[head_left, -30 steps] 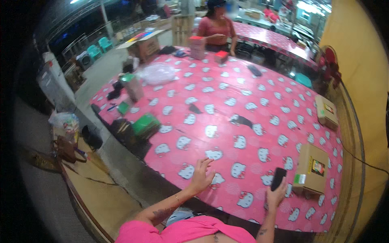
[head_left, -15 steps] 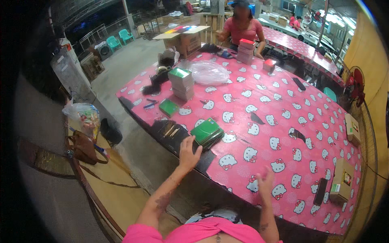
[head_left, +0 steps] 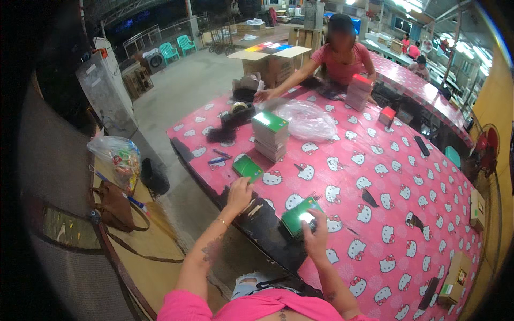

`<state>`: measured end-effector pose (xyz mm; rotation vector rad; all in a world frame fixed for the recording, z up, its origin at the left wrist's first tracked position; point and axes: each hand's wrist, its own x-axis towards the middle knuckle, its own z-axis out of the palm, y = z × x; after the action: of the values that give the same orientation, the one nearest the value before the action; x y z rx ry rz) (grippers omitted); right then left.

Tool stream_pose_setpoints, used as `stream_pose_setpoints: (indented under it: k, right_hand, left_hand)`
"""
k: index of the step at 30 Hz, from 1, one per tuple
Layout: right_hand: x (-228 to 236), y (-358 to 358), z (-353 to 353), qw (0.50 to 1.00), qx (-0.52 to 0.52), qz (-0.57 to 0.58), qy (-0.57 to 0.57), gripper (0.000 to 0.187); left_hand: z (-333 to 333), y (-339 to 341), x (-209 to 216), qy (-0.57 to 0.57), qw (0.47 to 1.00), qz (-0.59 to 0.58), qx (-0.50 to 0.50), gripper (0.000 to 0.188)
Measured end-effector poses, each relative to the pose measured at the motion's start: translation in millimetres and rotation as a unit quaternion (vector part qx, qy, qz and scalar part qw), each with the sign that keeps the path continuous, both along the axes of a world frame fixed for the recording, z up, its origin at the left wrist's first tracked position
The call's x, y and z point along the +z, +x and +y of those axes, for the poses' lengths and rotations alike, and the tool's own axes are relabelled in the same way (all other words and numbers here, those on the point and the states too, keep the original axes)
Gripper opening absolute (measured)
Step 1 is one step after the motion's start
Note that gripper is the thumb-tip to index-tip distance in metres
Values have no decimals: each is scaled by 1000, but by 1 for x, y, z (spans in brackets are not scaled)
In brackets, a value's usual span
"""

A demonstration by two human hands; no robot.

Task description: The person picks up green printed materials from a stack by hand, turns them over, and places them onto another stack on a table.

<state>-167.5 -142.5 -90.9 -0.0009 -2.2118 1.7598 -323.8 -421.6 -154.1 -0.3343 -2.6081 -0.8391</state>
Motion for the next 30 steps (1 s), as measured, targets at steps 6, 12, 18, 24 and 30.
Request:
stream_pose_setpoints:
  k: [6, 12, 18, 24, 30]
  right_hand:
    - [-3, -74, -106, 991, 117, 55, 39, 27]
    - [-48, -121, -188, 994, 87, -34, -54, 25]
    - [-39, -163, -223, 984, -101, 38, 140, 33]
    - [-93, -200, -208, 998, -45, -45, -3, 31]
    - [-76, -229, -212, 991, -59, -57, -106, 20]
  left_hand:
    - [-72, -75, -9, -211, 950, 142, -179, 33]
    - [-108, -126, -35, -226, 904, 179, -315, 28]
    - [-118, -139, -24, -188, 881, 175, -398, 28]
    - [-113, -136, 29, -51, 905, 115, -406, 35]
    - [-190, -204, 0, 10, 983, -4, -182, 39]
